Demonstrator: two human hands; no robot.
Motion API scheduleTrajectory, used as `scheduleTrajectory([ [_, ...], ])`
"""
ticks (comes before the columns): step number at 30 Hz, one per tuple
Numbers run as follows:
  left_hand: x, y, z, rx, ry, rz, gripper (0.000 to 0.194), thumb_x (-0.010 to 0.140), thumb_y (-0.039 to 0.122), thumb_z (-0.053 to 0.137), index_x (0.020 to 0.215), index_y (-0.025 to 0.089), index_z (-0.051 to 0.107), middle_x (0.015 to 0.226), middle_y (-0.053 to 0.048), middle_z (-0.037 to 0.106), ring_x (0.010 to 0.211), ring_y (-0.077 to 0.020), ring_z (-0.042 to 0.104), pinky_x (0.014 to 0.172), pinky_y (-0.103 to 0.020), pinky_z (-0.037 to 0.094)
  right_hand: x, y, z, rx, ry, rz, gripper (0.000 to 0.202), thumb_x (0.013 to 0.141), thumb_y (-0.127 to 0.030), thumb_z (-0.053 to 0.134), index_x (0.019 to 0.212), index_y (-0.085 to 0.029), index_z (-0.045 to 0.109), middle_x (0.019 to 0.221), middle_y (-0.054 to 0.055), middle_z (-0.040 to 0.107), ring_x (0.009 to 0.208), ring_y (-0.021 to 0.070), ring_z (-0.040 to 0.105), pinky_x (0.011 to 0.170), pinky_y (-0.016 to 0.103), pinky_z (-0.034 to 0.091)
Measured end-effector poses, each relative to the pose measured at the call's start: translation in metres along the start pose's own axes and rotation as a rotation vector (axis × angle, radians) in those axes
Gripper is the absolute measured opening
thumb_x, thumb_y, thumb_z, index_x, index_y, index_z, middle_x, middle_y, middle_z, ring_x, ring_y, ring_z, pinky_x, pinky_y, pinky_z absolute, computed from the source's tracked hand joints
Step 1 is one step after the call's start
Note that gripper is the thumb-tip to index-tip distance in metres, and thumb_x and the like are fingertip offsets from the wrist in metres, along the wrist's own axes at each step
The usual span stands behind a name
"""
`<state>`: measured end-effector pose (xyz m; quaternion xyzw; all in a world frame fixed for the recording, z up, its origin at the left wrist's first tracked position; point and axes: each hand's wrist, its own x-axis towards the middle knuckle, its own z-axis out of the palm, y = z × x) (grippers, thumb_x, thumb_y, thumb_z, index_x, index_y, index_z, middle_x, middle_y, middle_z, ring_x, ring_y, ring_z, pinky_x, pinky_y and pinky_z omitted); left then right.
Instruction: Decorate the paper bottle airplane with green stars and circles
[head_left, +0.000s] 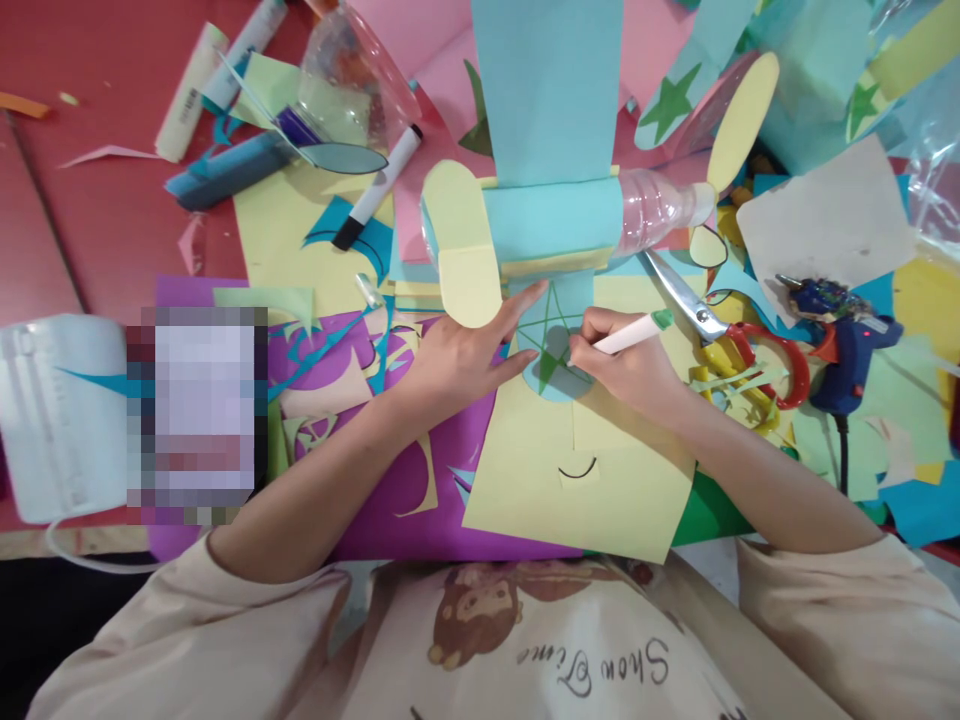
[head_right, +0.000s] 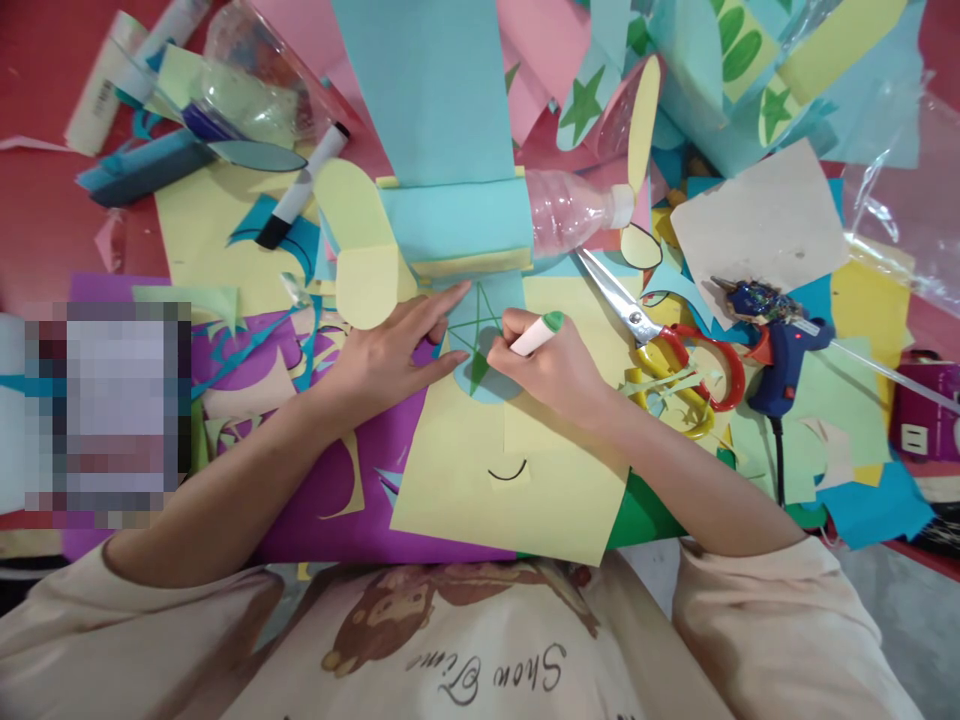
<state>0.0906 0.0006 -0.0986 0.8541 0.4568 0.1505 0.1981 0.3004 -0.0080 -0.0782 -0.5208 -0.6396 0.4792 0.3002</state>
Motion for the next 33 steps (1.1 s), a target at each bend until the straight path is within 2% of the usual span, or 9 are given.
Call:
scheduleTrajectory([
  [3, 0.0000, 0.0000, 0.0003, -0.005, -0.007, -0.006, 0.057, 0.092, 0.035, 0.051, 0.145, 0.020, 0.038, 0.086, -0.001, 0.060, 0.076, -0.0139, 0.056, 0.056, -0.020, 0.036, 0.0009, -0.0005, -0.0006, 0.000, -0.006, 0.000, 0.034, 0.077, -0.015, 0.053, 0.056, -0.021, 0.026, 0.054, -0.007, 0.023, 0.052, 0.0067, 0.022, 0.049, 0.028, 0.018],
  [12, -0.0004, -0.0020, 0.0022, -0.010, -0.007, -0.002, 0.058, 0.092, 0.035, 0.051, 0.147, 0.021, 0.036, 0.086, -0.001, 0.058, 0.075, -0.0141, 0.055, 0.060, -0.021, 0.039, 0.0012, -0.0009, 0.0002, 0.048, 0.065, -0.005, 0.033, 0.080, -0.018, 0.054, 0.057, -0.022, 0.031, 0.053, -0.007, 0.029, 0.049, 0.0064, 0.031, 0.049, 0.027, 0.025],
  [19, -0.0015, -0.0035, 0.0040, -0.007, 0.022, 0.018, 0.056, 0.093, 0.036, 0.051, 0.145, 0.021, 0.037, 0.084, 0.000, 0.058, 0.075, -0.0136, 0.056, 0.061, -0.021, 0.040, 0.0008, -0.0017, 0.0006, 0.002, 0.032, -0.017, 0.032, 0.079, -0.017, 0.053, 0.057, -0.021, 0.029, 0.054, -0.007, 0.026, 0.053, 0.0069, 0.024, 0.049, 0.027, 0.021],
  [25, -0.0008, -0.0013, 0.0013, -0.020, -0.003, -0.005, 0.057, 0.093, 0.035, 0.051, 0.146, 0.021, 0.037, 0.085, -0.001, 0.058, 0.076, -0.0140, 0.055, 0.060, -0.021, 0.040, 0.0019, -0.0010, -0.0021, -0.003, -0.017, 0.040, 0.034, 0.076, -0.014, 0.052, 0.056, -0.021, 0.026, 0.054, -0.007, 0.021, 0.052, 0.0067, 0.021, 0.049, 0.028, 0.016],
  [30, -0.0006, -0.0018, 0.0012, 0.004, -0.002, 0.003, 0.056, 0.092, 0.035, 0.051, 0.145, 0.021, 0.038, 0.085, -0.001, 0.058, 0.075, -0.0136, 0.055, 0.058, -0.021, 0.038, 0.0007, 0.0012, -0.0023, 0.077, 0.074, 0.013, 0.032, 0.079, -0.017, 0.054, 0.057, -0.021, 0.031, 0.054, -0.007, 0.029, 0.051, 0.0065, 0.029, 0.048, 0.026, 0.023],
  [33, -0.0009, -0.0027, 0.0016, 0.010, 0.012, 0.019, 0.056, 0.093, 0.035, 0.051, 0.145, 0.020, 0.038, 0.085, -0.001, 0.058, 0.074, -0.0135, 0.055, 0.059, -0.021, 0.038, 0.0001, 0.0011, -0.0011, 0.063, 0.077, -0.006, 0.032, 0.080, -0.018, 0.054, 0.057, -0.021, 0.032, 0.053, -0.007, 0.030, 0.050, 0.0061, 0.030, 0.049, 0.026, 0.025],
])
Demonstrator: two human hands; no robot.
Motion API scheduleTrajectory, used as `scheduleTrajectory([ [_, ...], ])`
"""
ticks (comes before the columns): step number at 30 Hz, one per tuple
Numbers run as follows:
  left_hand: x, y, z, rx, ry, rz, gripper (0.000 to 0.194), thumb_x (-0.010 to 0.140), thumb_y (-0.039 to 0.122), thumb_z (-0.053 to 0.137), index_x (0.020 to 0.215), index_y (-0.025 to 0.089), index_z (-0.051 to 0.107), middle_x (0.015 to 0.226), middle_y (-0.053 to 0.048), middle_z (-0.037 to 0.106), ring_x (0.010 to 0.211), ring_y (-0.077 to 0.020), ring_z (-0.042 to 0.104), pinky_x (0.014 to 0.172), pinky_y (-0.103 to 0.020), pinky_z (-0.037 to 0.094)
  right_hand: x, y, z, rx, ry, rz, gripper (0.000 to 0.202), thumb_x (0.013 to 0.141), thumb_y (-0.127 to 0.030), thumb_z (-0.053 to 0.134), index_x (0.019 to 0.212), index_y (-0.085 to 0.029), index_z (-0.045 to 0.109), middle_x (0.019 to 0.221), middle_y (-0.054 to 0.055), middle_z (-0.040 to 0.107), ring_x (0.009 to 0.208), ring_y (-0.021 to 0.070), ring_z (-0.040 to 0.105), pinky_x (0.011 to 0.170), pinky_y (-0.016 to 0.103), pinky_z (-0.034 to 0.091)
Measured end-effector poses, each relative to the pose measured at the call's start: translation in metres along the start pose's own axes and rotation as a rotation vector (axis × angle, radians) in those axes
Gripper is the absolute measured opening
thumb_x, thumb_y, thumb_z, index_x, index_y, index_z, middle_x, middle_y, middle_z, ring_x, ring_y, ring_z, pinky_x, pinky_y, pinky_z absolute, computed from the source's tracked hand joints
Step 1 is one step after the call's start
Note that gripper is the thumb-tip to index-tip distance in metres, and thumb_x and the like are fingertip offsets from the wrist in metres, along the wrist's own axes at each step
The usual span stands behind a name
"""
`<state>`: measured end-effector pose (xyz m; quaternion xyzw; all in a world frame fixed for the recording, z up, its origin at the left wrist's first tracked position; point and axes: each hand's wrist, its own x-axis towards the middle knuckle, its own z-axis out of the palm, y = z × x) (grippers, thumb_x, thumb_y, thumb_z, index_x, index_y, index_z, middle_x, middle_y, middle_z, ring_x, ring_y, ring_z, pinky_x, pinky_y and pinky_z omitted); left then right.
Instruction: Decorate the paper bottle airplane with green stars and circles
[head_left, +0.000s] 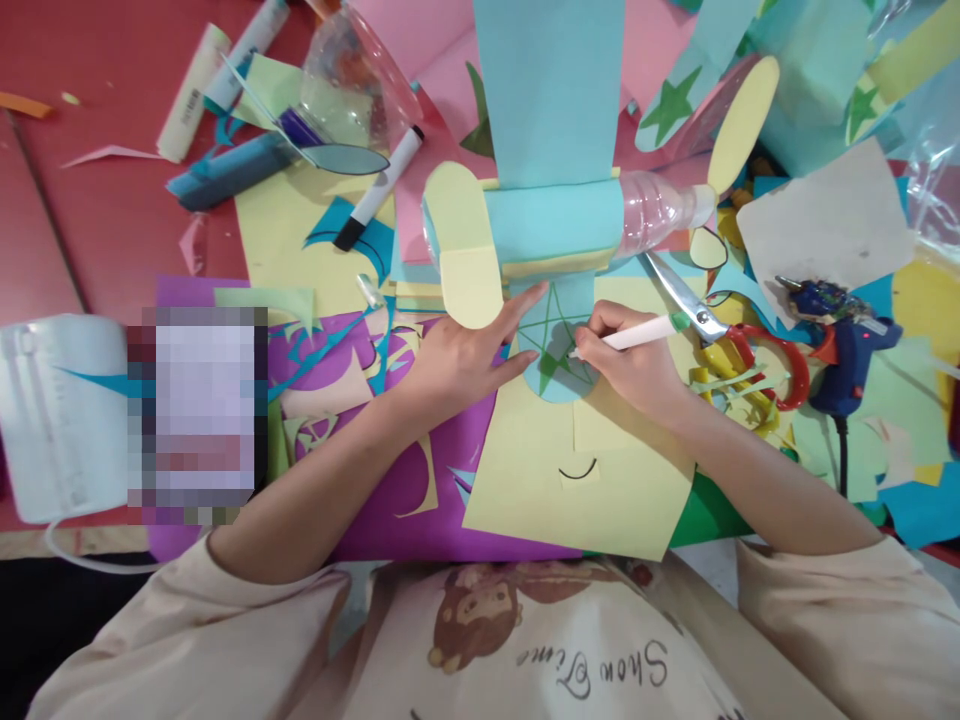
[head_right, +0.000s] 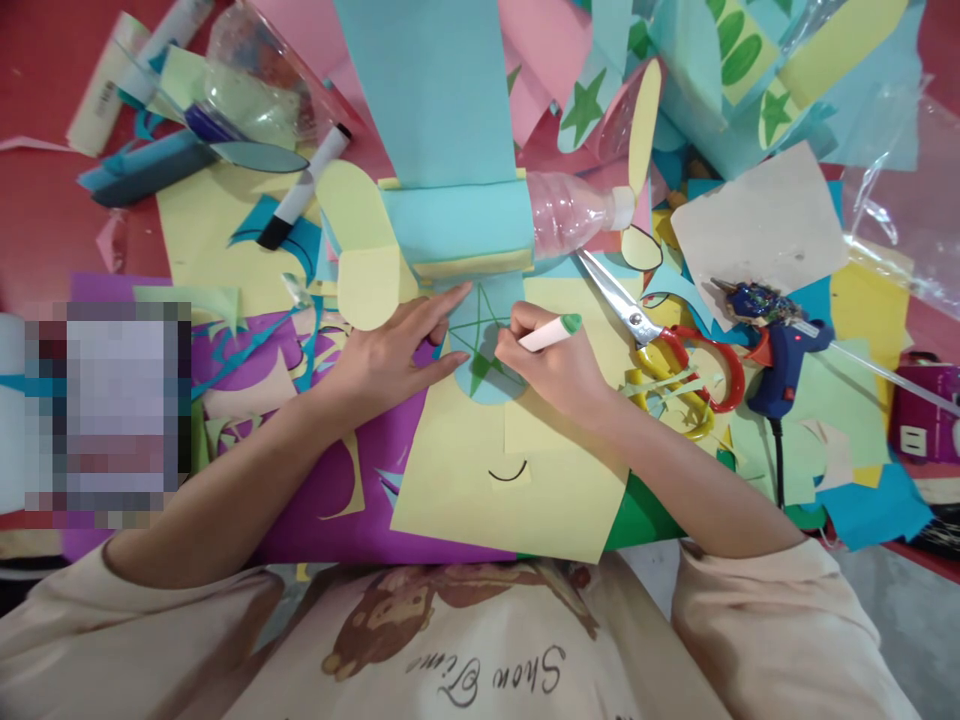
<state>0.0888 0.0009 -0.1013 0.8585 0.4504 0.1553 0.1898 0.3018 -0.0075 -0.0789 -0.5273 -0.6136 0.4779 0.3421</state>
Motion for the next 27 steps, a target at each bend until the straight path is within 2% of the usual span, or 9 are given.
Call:
scheduleTrajectory([
  [6, -0.0003, -0.0008, 0.0012, -0.013, 0.001, -0.002, 0.057, 0.092, 0.035, 0.051, 0.146, 0.021, 0.038, 0.086, -0.001, 0.058, 0.074, -0.0138, 0.055, 0.060, -0.021, 0.039, 0.0003, -0.0007, 0.0009, -0.045, 0.001, -0.012, 0.032, 0.080, -0.019, 0.055, 0.058, -0.021, 0.033, 0.053, -0.007, 0.032, 0.051, 0.0064, 0.029, 0.049, 0.026, 0.024],
  [19, 0.0008, 0.0042, -0.0016, 0.005, -0.009, -0.035, 0.054, 0.092, 0.034, 0.052, 0.144, 0.021, 0.040, 0.083, 0.000, 0.058, 0.075, -0.0138, 0.055, 0.060, -0.021, 0.039, 0.0016, -0.0057, -0.0030, -0.106, -0.116, 0.070, 0.032, 0.074, -0.016, 0.050, 0.055, -0.021, 0.026, 0.053, -0.007, 0.021, 0.051, 0.0067, 0.022, 0.050, 0.028, 0.015],
  [27, 0.0010, 0.0049, -0.0024, 0.018, -0.022, -0.042, 0.055, 0.092, 0.032, 0.053, 0.144, 0.022, 0.039, 0.083, 0.000, 0.060, 0.077, -0.0144, 0.057, 0.057, -0.020, 0.037, 0.0022, -0.0020, -0.0025, 0.003, -0.020, 0.054, 0.033, 0.080, -0.018, 0.053, 0.057, -0.021, 0.030, 0.053, -0.007, 0.029, 0.051, 0.0070, 0.030, 0.050, 0.026, 0.024],
])
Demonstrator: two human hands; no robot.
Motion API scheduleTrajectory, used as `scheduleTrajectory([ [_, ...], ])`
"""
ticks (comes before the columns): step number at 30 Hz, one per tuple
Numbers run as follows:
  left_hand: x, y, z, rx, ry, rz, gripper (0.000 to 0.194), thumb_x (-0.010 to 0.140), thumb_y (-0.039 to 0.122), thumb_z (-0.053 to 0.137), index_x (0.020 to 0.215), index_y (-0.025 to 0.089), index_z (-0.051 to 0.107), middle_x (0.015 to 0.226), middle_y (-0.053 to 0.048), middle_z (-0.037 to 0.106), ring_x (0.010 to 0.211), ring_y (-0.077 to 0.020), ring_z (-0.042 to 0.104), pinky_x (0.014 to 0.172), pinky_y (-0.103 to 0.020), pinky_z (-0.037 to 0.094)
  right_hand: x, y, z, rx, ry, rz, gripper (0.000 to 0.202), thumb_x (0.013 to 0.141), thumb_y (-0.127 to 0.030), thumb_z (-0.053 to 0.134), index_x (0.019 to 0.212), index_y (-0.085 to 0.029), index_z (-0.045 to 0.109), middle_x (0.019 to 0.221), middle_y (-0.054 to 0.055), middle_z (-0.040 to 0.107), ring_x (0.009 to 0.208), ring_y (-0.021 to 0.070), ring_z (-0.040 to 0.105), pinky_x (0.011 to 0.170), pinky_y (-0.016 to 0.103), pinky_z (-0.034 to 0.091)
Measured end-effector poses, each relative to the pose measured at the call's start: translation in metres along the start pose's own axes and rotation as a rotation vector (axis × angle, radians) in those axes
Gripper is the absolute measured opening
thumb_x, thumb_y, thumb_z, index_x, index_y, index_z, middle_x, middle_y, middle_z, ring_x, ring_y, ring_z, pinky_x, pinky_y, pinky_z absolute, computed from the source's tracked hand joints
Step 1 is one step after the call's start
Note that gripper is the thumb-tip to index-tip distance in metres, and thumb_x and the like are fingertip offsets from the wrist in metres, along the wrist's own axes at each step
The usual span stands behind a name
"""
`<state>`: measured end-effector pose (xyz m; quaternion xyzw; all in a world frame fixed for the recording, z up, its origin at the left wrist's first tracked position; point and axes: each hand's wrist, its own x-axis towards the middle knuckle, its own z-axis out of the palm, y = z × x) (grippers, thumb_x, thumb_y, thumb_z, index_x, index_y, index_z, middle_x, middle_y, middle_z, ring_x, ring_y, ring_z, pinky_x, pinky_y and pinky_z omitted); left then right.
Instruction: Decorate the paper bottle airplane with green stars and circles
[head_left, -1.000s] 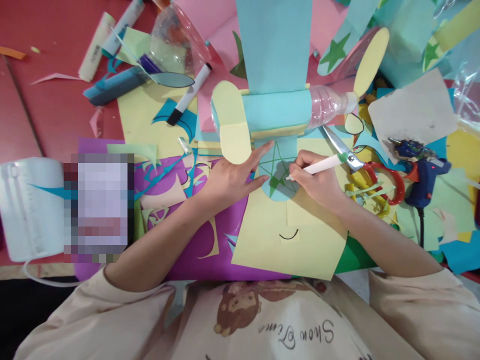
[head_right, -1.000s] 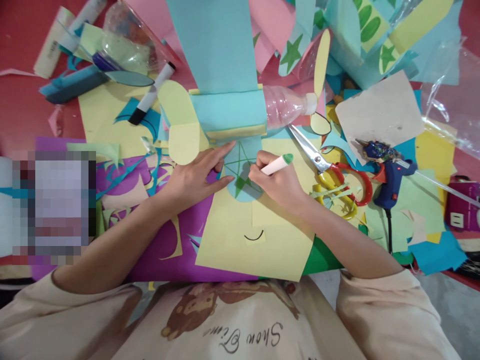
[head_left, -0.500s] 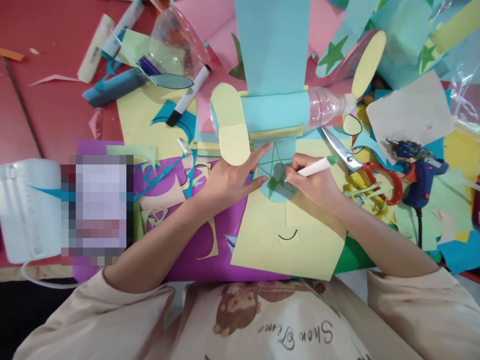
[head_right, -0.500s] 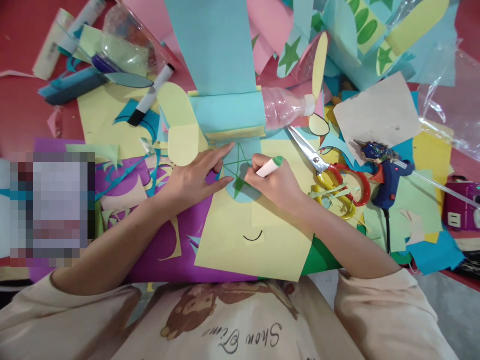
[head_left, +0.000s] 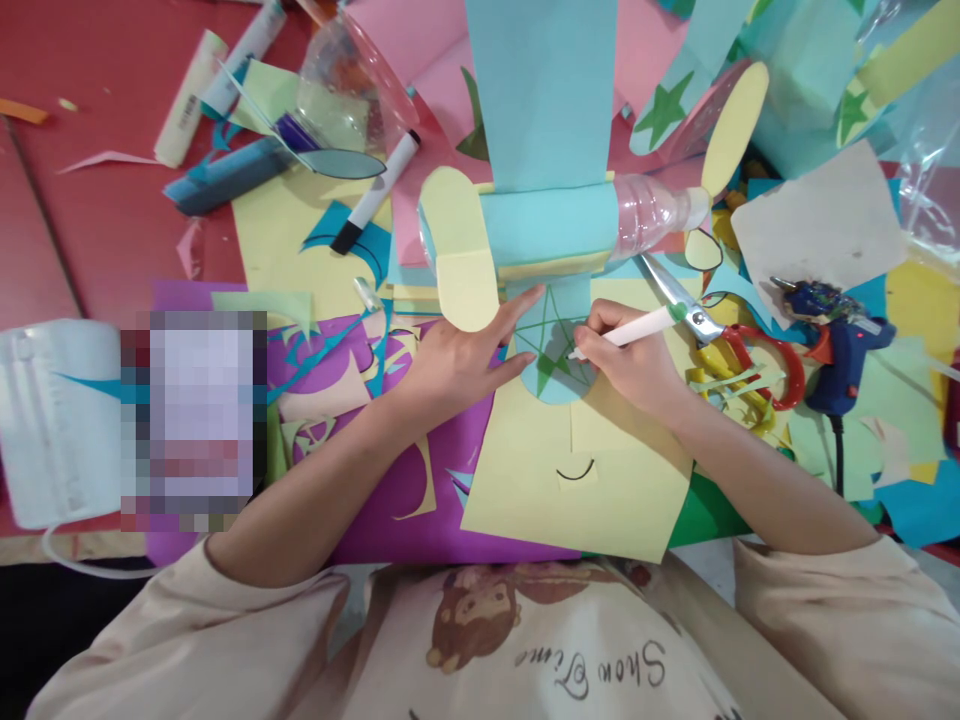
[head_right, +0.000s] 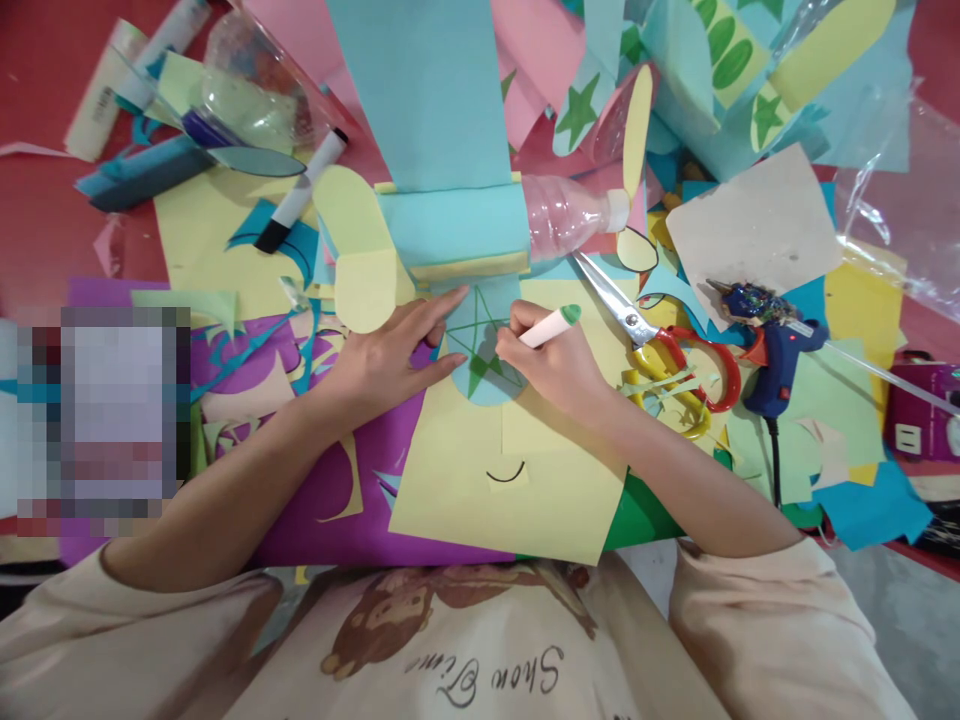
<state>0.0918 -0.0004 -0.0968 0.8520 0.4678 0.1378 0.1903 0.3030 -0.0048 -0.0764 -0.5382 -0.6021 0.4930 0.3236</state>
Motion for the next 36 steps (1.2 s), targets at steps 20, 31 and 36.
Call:
scheduleTrajectory([
  [20, 0.0000, -0.0031, 0.0012, -0.025, -0.003, 0.012, 0.056, 0.092, 0.034, 0.052, 0.145, 0.021, 0.038, 0.084, -0.001, 0.059, 0.075, -0.0142, 0.055, 0.063, -0.022, 0.042, -0.0013, -0.0019, 0.0007, -0.119, -0.047, -0.016, 0.034, 0.077, -0.014, 0.051, 0.057, -0.022, 0.025, 0.054, -0.007, 0.021, 0.053, 0.0074, 0.020, 0.051, 0.030, 0.015],
  [31, -0.0005, -0.0024, 0.0014, -0.013, 0.009, 0.021, 0.055, 0.092, 0.034, 0.052, 0.144, 0.020, 0.039, 0.083, -0.001, 0.059, 0.075, -0.0140, 0.055, 0.060, -0.021, 0.040, -0.0012, -0.0021, -0.0013, -0.038, -0.064, 0.044, 0.031, 0.073, -0.014, 0.051, 0.055, -0.022, 0.026, 0.052, -0.007, 0.024, 0.050, 0.0065, 0.025, 0.047, 0.027, 0.018],
  [36, -0.0004, -0.0022, 0.0007, -0.013, 0.003, 0.026, 0.055, 0.092, 0.034, 0.052, 0.144, 0.020, 0.039, 0.084, -0.001, 0.059, 0.074, -0.0136, 0.055, 0.060, -0.020, 0.040, -0.0025, 0.0000, 0.0010, -0.015, 0.003, 0.001, 0.032, 0.077, -0.018, 0.053, 0.056, -0.021, 0.028, 0.053, -0.007, 0.026, 0.051, 0.0067, 0.028, 0.049, 0.027, 0.020],
])
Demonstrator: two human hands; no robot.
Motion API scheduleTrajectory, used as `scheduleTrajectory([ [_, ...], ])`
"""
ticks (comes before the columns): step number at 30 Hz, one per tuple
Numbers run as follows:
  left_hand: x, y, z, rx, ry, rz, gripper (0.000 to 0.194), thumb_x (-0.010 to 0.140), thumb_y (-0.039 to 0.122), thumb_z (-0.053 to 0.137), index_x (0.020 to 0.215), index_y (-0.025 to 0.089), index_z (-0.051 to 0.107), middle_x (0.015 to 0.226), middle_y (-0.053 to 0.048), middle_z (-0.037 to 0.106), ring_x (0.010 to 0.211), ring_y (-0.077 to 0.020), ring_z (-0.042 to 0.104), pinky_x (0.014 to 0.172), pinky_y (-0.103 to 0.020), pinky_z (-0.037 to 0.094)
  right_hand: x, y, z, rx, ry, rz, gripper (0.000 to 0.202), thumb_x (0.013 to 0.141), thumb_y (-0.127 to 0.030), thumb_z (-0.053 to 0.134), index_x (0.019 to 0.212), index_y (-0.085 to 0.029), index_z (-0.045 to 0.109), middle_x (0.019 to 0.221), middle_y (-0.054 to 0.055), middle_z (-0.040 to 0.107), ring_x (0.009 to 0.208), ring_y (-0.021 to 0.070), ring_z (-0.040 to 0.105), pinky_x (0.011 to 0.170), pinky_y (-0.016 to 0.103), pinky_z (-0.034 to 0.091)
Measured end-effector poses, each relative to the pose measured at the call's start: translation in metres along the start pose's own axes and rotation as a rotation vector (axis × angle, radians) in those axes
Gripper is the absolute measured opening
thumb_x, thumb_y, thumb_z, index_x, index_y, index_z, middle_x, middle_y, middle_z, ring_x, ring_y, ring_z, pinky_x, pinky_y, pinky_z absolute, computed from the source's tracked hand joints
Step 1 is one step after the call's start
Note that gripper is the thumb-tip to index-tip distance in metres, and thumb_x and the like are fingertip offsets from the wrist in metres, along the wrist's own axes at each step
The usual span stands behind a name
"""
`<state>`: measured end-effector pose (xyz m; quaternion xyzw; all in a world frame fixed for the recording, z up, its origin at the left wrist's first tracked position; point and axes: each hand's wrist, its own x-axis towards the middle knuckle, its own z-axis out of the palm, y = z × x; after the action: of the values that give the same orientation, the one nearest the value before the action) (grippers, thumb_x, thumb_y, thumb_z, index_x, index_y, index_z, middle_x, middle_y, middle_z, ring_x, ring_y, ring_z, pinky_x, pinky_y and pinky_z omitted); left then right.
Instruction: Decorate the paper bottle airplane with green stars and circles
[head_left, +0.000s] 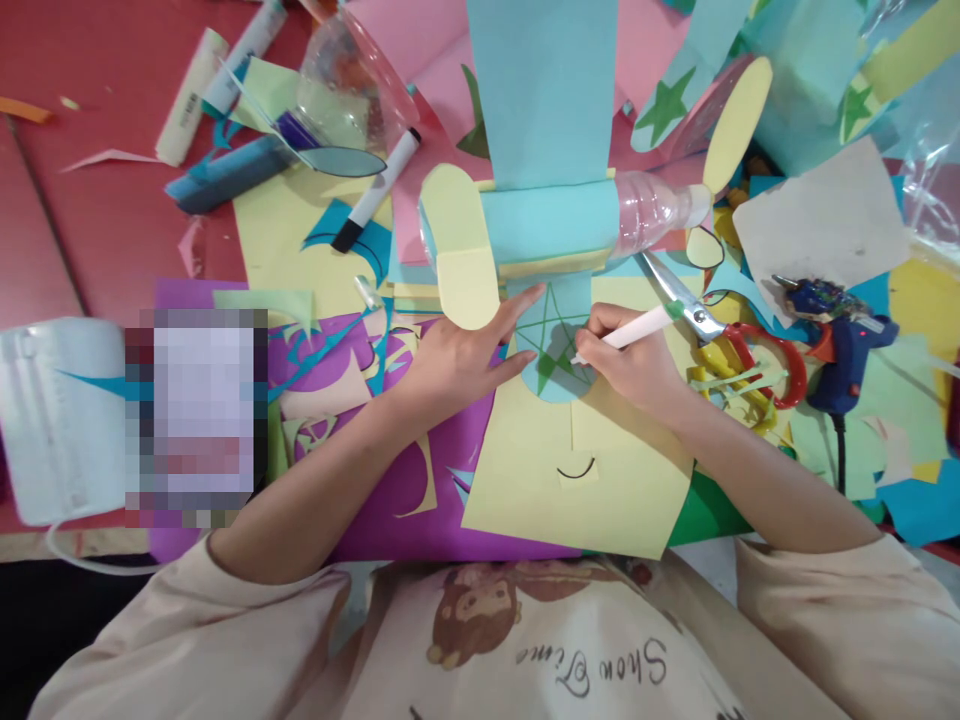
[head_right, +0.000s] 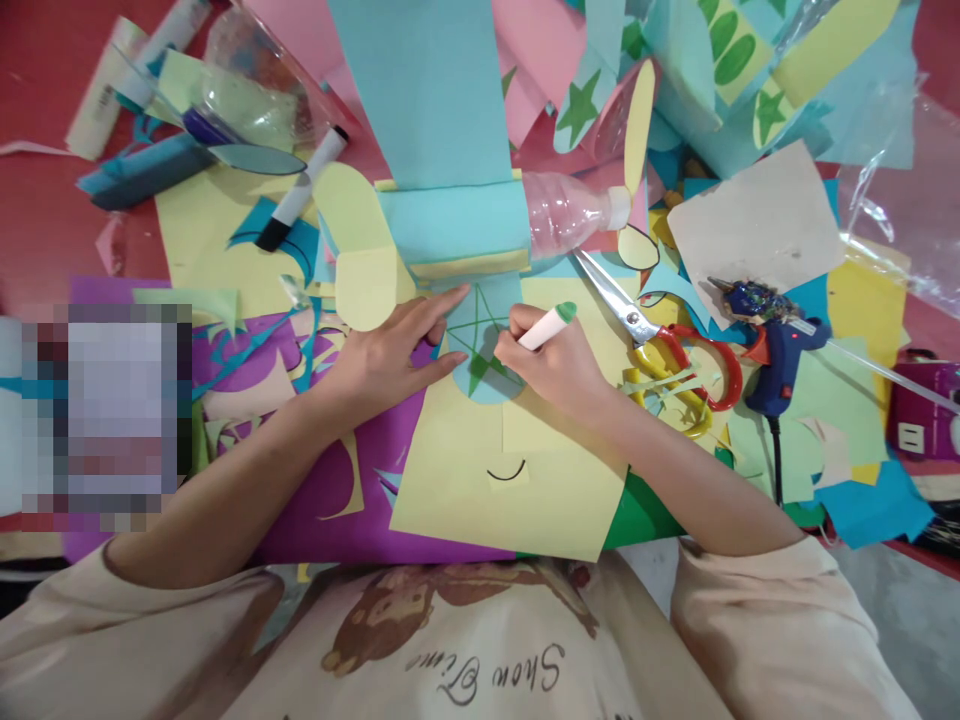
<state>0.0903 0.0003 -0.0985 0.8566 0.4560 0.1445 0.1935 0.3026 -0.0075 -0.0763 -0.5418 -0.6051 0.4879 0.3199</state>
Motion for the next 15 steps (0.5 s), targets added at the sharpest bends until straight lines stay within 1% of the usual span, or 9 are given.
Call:
scheduleTrajectory([
  [3, 0.0002, -0.0006, 0.0005, -0.009, 0.002, -0.005, 0.056, 0.092, 0.034, 0.052, 0.144, 0.020, 0.039, 0.084, -0.001, 0.059, 0.074, -0.0133, 0.054, 0.060, -0.020, 0.039, -0.0001, -0.0001, 0.0001, -0.060, -0.027, -0.001, 0.033, 0.077, -0.018, 0.052, 0.056, -0.021, 0.028, 0.053, -0.007, 0.026, 0.051, 0.0068, 0.026, 0.049, 0.028, 0.017],
  [9, 0.0005, -0.0004, 0.0001, -0.010, 0.014, -0.001, 0.054, 0.092, 0.034, 0.051, 0.143, 0.021, 0.040, 0.084, -0.001, 0.060, 0.074, -0.0132, 0.054, 0.061, -0.021, 0.039, 0.0010, 0.0005, -0.0018, -0.090, -0.082, 0.002, 0.033, 0.074, -0.015, 0.051, 0.054, -0.021, 0.026, 0.052, -0.007, 0.022, 0.051, 0.0068, 0.022, 0.049, 0.029, 0.015],
  [15, 0.0005, 0.0006, -0.0006, -0.016, 0.002, -0.004, 0.055, 0.092, 0.034, 0.051, 0.144, 0.019, 0.040, 0.084, -0.001, 0.059, 0.074, -0.0139, 0.054, 0.062, -0.023, 0.041, 0.0011, 0.0011, -0.0004, -0.068, -0.064, -0.008, 0.032, 0.077, -0.019, 0.052, 0.055, -0.021, 0.029, 0.054, -0.007, 0.025, 0.051, 0.0066, 0.025, 0.049, 0.028, 0.018],
])
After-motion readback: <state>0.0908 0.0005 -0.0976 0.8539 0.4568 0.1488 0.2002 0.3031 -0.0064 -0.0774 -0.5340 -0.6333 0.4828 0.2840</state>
